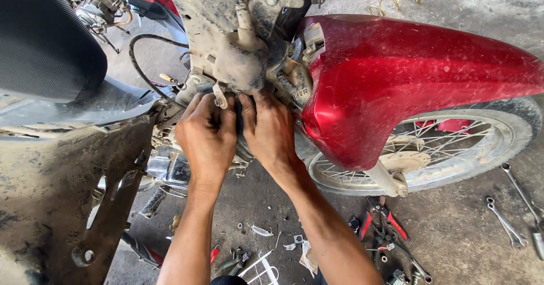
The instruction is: The person is working on the electrical wiring of a motorcycle, specifically around the ignition switch area, using pliers to manipulate connectors.
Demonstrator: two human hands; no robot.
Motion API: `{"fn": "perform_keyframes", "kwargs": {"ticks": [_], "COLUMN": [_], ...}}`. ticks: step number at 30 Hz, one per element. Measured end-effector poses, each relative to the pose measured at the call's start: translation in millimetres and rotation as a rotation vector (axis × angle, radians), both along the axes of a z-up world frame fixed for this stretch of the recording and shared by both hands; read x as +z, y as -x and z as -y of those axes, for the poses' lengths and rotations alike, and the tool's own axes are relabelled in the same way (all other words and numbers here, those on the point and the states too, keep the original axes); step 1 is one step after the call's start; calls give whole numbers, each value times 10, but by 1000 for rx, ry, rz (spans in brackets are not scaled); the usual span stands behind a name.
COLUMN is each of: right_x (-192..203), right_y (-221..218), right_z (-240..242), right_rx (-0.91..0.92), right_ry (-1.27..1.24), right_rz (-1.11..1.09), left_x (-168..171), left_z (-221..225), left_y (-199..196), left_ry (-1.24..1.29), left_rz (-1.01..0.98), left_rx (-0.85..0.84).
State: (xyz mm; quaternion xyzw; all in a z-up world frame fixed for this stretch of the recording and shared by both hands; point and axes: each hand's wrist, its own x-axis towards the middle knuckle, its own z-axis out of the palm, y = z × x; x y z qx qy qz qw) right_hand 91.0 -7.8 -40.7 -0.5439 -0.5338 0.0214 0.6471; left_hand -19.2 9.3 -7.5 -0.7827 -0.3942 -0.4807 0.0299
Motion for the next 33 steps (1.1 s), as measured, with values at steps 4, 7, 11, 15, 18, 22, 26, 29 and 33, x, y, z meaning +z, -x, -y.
{"fn": "perform_keyframes", "kwargs": {"ticks": [4,7,11,15,18,22,26,29,33], "right_x": [47,14,-8,140,173,-9,324,413,419], "right_y": [-20,-78,-153,-142,-146,-207,-8,144,197], "right_z": [-28,-109,-190,-117,-77,-171,309,507,511], "right_rx": [68,100,147,153,154,164,113,77,120], "right_ry": [112,136,228,398,404,396,280,315,307], "right_rz": [3,35,-4,27,65,4,-5,-143,-238], "left_x": [-155,-15,-165,-289,-183,-133,-266,-204,-224], "left_z": [-55,20,-88,-91,-4,49,43,78,83], "left_y": [71,32,70,82,77,95,71,51,43], "left_ry": [16,-70,-96,-166,-241,-251,-229,-156,-117], "left_rz": [-32,-59,-58,-204,-257,-215,-88,33,85], "left_rx": [50,25,35,122,151,135,161,106,92]}}
